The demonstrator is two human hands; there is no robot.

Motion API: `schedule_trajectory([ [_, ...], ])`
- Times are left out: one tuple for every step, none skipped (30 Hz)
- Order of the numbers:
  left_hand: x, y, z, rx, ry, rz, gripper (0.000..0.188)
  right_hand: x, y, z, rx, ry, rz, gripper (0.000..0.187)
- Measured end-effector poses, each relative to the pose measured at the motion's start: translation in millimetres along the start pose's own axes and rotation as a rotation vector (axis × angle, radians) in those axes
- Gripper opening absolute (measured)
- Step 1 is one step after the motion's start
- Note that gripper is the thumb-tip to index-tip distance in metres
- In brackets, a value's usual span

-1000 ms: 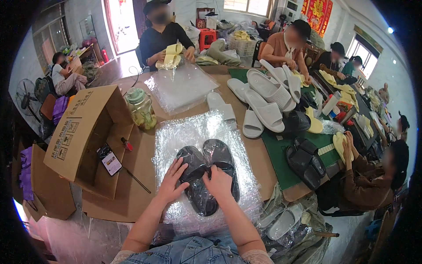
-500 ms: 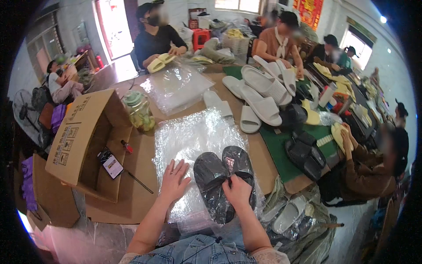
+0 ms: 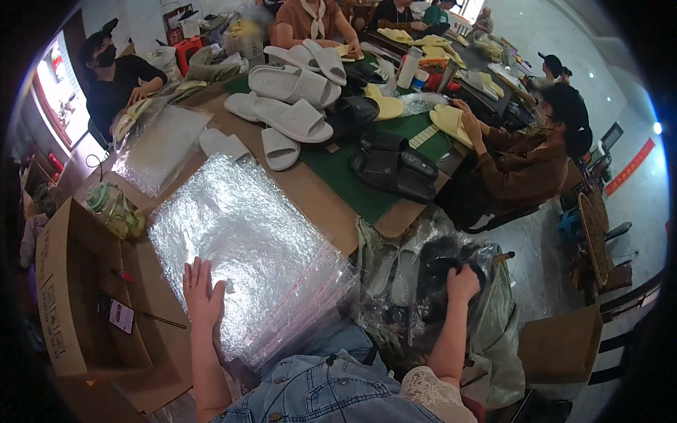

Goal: The person wraps pairs of slippers in bubble wrap at a workbench. They handle multiple pairs of white, yellow, and black slippers, placing each pair onto a sheet of bubble wrap, folding the wrap around the footwear, and setting the wrapped units aside. The workspace is shared with other workers performing similar tasks.

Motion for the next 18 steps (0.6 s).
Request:
schedule_trajectory([
  [1,-1,0,0.001,0.006,-0.002,0.059,21,-7,-12,-0.031,0.059,-0.020,0.035],
  [0,-1,1,0.000,0.009,0.000,0.059,36,-7,-18,-0.066,0.121,-0.036,0.037],
  [-2,0,0,-0.006,0.009,0.008,0.059,41,9,-31,-0.054,0.171,0.071,0.040],
  [-3,1,0,-0.009,0.000,-0.004,0.059,53,25,-42,-0.097,0.246,0.064,0.038],
  [-2,2,-1,-0.013,-0.008,-0.016,0.060,66,39,-51,-0.140,0.322,0.057,0.036],
  [-3,3,-1,-0.016,-0.018,-0.028,0.060,70,56,-56,-0.196,0.327,0.067,0.036],
  [-2,3,-1,-0.013,-0.014,-0.027,0.060,73,73,-59,-0.248,0.332,0.079,0.035],
  [-2,4,-1,-0.011,-0.010,-0.027,0.060,76,88,-59,-0.301,0.336,0.090,0.035],
  [-3,5,-1,-0.011,-0.009,-0.025,0.060,81,104,-58,-0.372,0.355,0.091,0.035],
  [-2,5,-1,-0.009,-0.006,-0.021,0.060,85,118,-55,-0.440,0.372,0.087,0.036],
  [-2,5,-1,-0.007,-0.004,-0.016,0.060,90,132,-51,-0.508,0.389,0.084,0.037],
  [-2,5,-1,-0.009,-0.005,-0.011,0.059,96,142,-43,-0.543,0.418,0.114,0.036],
  [-2,5,-1,-0.023,0.001,-0.017,0.059,101,152,-33,-0.578,0.445,0.144,0.036],
  [-3,6,-2,-0.037,0.007,-0.021,0.059,106,162,-21,-0.588,0.478,0.185,0.036],
  [-3,6,-1,-0.051,0.011,-0.028,0.059,115,167,-9,-0.566,0.478,0.204,0.037],
  [-4,4,-1,-0.047,0.009,-0.026,0.059,128,167,3,-0.493,0.469,0.190,0.039],
  [-4,3,0,-0.044,0.008,-0.025,0.059,146,164,12,-0.420,0.461,0.175,0.041],
  [-4,2,0,-0.041,0.007,-0.023,0.059,164,170,13,-0.449,0.414,0.264,0.040],
])
Point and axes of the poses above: each hand's wrist, its own z-axis towards the middle knuckle, its own x-axis out of the palm, y = z × x, the point moved 10 cm from there along z, towards the middle knuckle, and after that the axes turned 9 degrees about -y, right-handed, at the moved point
